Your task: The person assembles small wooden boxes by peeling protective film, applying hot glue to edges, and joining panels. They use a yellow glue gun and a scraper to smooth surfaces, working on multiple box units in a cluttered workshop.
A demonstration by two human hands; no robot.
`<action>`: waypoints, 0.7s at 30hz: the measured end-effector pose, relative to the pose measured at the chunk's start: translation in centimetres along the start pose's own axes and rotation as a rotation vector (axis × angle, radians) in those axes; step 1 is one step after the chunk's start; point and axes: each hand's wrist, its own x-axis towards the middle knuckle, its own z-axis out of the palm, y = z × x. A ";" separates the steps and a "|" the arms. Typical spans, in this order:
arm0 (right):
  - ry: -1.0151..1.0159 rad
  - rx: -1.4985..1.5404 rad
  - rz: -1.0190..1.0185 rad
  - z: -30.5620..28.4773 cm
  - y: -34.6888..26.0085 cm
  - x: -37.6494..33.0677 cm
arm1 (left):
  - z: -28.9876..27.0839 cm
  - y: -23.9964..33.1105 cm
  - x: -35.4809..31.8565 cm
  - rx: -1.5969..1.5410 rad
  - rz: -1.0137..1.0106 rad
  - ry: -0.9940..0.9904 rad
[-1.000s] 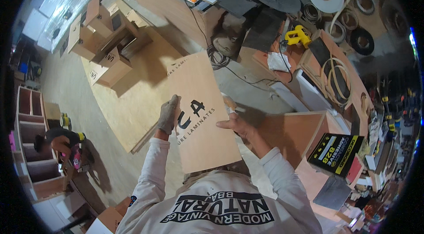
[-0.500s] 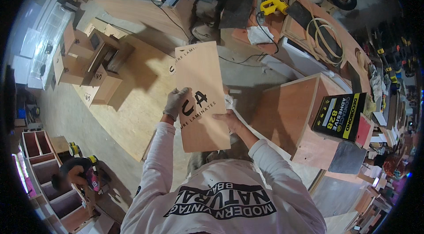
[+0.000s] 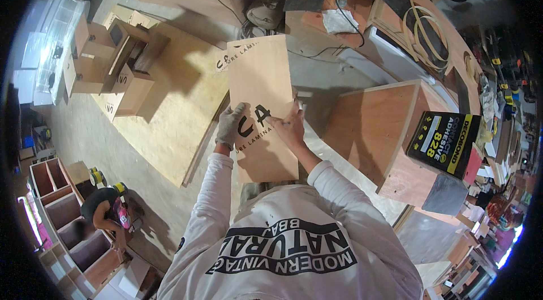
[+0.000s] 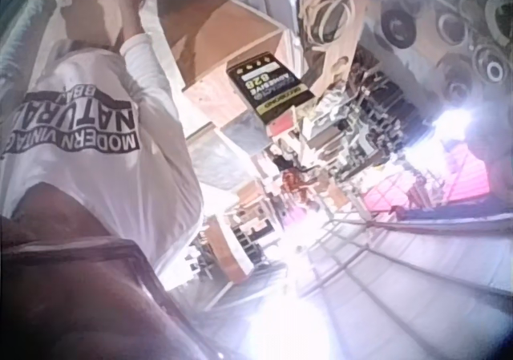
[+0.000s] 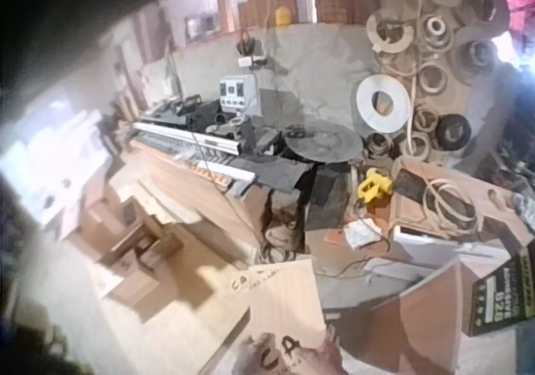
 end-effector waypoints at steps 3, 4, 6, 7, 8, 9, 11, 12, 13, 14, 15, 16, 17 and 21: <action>-0.042 0.052 -0.012 -0.4 0.0 0.2 | -0.4 0.0 -2.3 0.034 -0.097 -0.013; -0.056 0.081 -0.008 -0.5 0.0 0.2 | -0.6 -0.1 -3.2 0.048 -0.121 -0.006; -0.068 0.102 -0.017 -0.6 0.2 0.2 | -0.6 -0.5 -4.6 0.005 -0.135 0.017; -0.068 0.095 -0.034 -0.7 0.2 0.2 | -0.5 -1.0 -5.2 -0.053 -0.121 0.035; -0.076 0.089 -0.041 -0.9 0.2 0.2 | -0.5 -1.4 -5.6 -0.115 -0.085 0.036; -0.110 0.103 -0.036 -1.2 0.2 0.2 | -0.8 -1.9 -6.0 -0.088 -0.107 0.049; -0.189 0.143 0.002 -1.8 -0.1 0.0 | -1.5 -2.9 -6.4 -0.028 -0.127 0.059; -0.203 0.134 0.018 -2.1 -0.3 -0.2 | -1.8 -3.4 -6.6 -0.060 -0.118 0.048; -0.218 0.134 0.035 -2.3 -0.5 -0.4 | -2.1 -4.0 -6.7 -0.082 -0.126 0.060; -0.244 0.142 0.064 -2.4 -0.8 -0.4 | -2.3 -4.5 -6.8 -0.098 -0.173 0.085; -0.184 0.050 0.039 -2.3 -1.0 -0.4 | -2.5 -4.9 -6.9 -0.089 -0.119 0.080; -0.136 -0.035 0.024 -2.2 -1.1 -0.2 | -2.5 -5.2 -7.1 -0.075 -0.105 0.090; -0.088 -0.120 0.011 -2.0 -1.2 0.2 | -2.5 -5.5 -7.3 -0.059 -0.114 0.109; -0.044 0.072 -0.042 -1.3 -0.7 3.4 | -1.6 -6.5 -8.5 -0.030 -0.046 0.189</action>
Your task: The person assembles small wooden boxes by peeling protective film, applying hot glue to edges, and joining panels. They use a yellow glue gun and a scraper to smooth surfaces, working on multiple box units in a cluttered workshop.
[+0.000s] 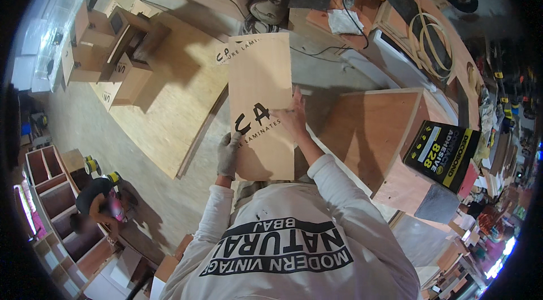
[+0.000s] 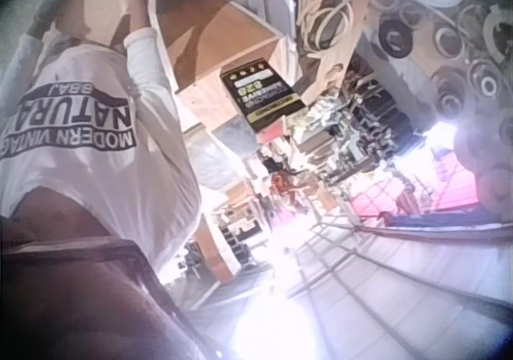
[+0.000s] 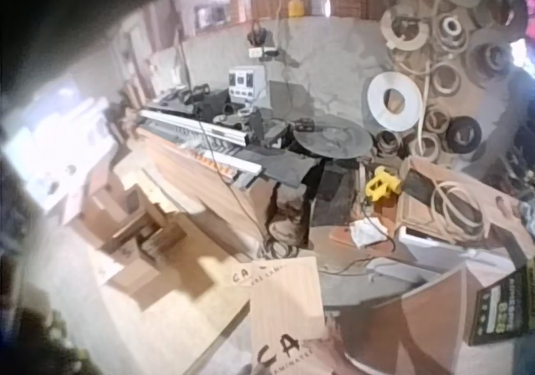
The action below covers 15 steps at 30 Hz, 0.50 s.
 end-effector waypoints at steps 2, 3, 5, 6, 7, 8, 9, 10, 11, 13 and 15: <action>-0.125 0.267 0.129 -0.5 0.6 1.7 | 0.3 -0.6 -0.8 0.107 0.060 0.090; -0.239 0.423 0.268 -0.9 0.9 1.9 | 0.5 -0.8 -0.7 0.112 0.059 0.104; -0.426 0.646 0.585 -1.2 1.2 2.1 | 0.5 -1.3 -0.5 0.116 0.050 0.159; -0.440 0.653 0.520 -1.3 1.3 1.9 | 0.2 -1.5 -0.4 0.128 0.067 0.142; -0.421 0.634 0.506 -0.9 1.2 1.7 | -0.1 -1.6 -0.1 0.144 0.075 0.147; -0.406 0.619 0.494 -0.3 1.0 1.5 | -0.7 -1.6 0.1 0.157 0.104 0.145; -0.458 0.581 0.445 0.4 0.8 1.3 | -1.7 -1.4 0.3 0.147 0.046 0.151; -0.501 0.554 0.396 1.4 0.4 1.2 | -3.0 -0.9 0.7 0.141 0.011 0.140; -0.546 0.557 0.335 2.4 0.2 1.0 | -4.3 -0.3 1.1 0.138 -0.032 0.128; -0.615 0.507 0.257 4.9 -0.3 0.6 | -7.0 0.8 1.9 0.215 -0.041 0.102; -0.641 0.278 0.254 7.5 -0.9 0.8 | -9.4 1.9 2.8 0.274 -0.042 0.108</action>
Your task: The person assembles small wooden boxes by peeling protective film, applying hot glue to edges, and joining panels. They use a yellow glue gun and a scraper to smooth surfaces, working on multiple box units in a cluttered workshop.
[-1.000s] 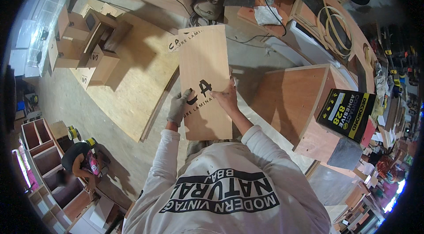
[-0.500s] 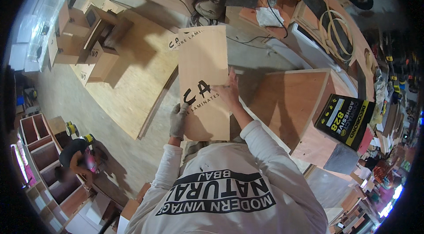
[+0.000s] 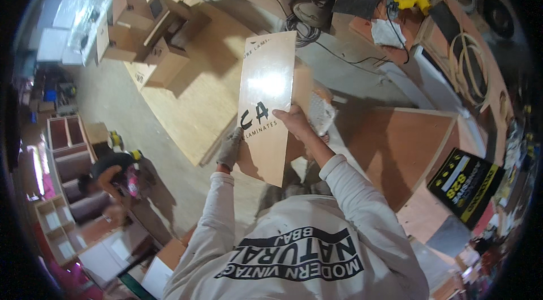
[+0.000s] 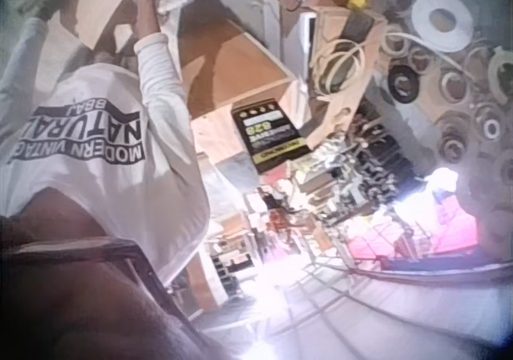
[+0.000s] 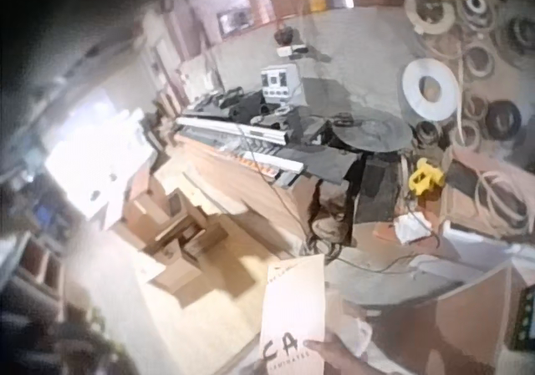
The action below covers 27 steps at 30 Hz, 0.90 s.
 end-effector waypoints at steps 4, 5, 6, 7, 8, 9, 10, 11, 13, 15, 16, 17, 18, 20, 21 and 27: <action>0.060 0.031 -0.134 3.4 1.5 2.6 | -1.7 -1.0 2.0 -0.013 -0.018 0.024; 0.063 -0.009 -0.115 3.9 1.7 3.4 | -2.0 -1.5 2.6 -0.039 -0.034 0.024; 0.064 -0.063 -0.060 4.0 2.1 3.8 | -2.1 -2.1 3.0 -0.094 -0.013 -0.010; 0.041 -0.031 -0.084 4.0 2.5 4.0 | -2.3 -2.5 3.3 -0.042 -0.009 0.000; 0.021 -0.008 -0.078 4.0 2.5 4.3 | -2.7 -2.7 3.6 0.003 -0.003 -0.013; -0.002 0.016 -0.078 4.0 2.5 4.2 | -2.9 -2.8 3.8 0.084 -0.065 0.013; 0.060 0.057 -0.158 4.1 2.2 4.0 | -2.8 -2.9 3.7 0.025 -0.022 -0.015; 0.119 0.098 -0.243 4.2 1.8 3.5 | -2.6 -2.7 3.5 0.000 -0.048 -0.004; 0.336 -0.073 -0.406 4.8 0.6 2.1 | -1.7 -2.0 2.7 0.001 -0.031 0.035; 0.654 -0.502 -0.568 5.4 -0.6 -0.3 | -0.5 -0.8 1.5 0.037 0.034 0.077; 0.600 -0.525 -0.478 5.4 -1.3 -1.3 | 0.0 -0.2 0.9 0.052 0.055 0.091; 0.550 -0.543 -0.411 5.3 -1.9 -2.2 | 0.4 0.5 0.3 0.055 0.059 0.092; 0.504 -0.563 -0.357 5.0 -2.5 -2.8 | 0.8 1.1 -0.2 0.071 0.072 0.100; 0.460 -0.499 -0.272 4.4 -3.4 -3.5 | 1.3 2.0 -0.9 0.032 0.001 0.081; 0.444 -0.459 -0.261 4.2 -3.6 -3.7 | 1.4 2.2 -1.2 0.025 -0.039 0.076; 0.502 -0.543 -0.266 3.6 -1.8 -2.6 | 2.5 2.2 -1.6 -0.022 0.011 0.089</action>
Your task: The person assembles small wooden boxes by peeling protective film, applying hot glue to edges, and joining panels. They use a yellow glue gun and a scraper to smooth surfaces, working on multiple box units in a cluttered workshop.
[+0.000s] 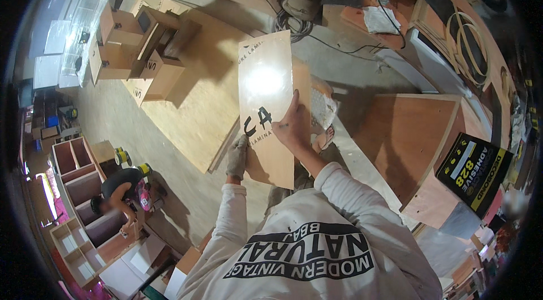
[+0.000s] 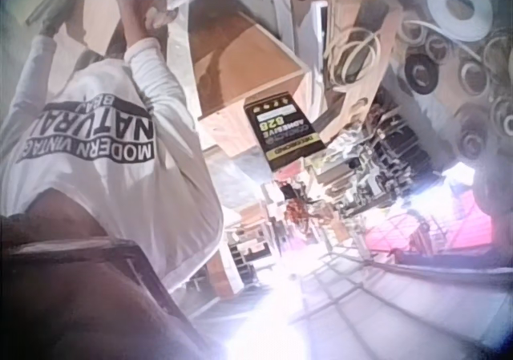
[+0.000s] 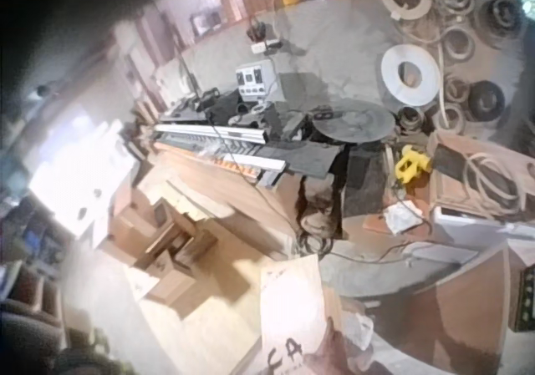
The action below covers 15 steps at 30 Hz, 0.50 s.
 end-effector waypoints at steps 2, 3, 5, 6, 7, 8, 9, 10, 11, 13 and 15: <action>0.042 0.036 -0.010 0.7 1.0 0.0 | 0.2 -0.1 -0.2 -0.029 -0.008 0.000; 0.071 0.058 -0.015 1.1 1.5 0.2 | 0.3 0.0 -0.3 -0.026 -0.017 -0.007; -0.003 0.132 0.026 1.8 2.1 0.2 | 0.0 0.2 -0.7 0.007 -0.008 0.001; 0.048 0.172 -0.020 1.7 2.6 0.4 | 0.2 0.3 -0.7 0.021 0.022 -0.015; 0.142 0.080 -0.062 2.0 2.7 0.4 | 0.2 0.4 -0.8 0.014 0.019 -0.059; 0.117 0.020 -0.038 1.8 3.0 0.5 | 0.2 0.6 -0.6 0.003 0.097 -0.124; 0.058 -0.010 -0.028 1.4 3.2 0.7 | 0.2 0.8 -0.6 0.018 0.188 -0.161; 0.158 -0.030 -0.150 1.0 3.4 0.7 | 0.3 1.0 -0.4 -0.079 0.168 -0.214; 0.179 0.103 -0.219 0.5 3.5 1.1 | 0.3 1.2 -0.2 -0.016 0.133 -0.188; 0.078 0.296 -0.083 -1.0 3.8 2.8 | 0.0 1.6 0.3 0.184 0.022 -0.144; -0.075 0.469 0.253 -1.8 3.6 4.1 | 0.4 1.8 1.3 0.053 0.046 -0.214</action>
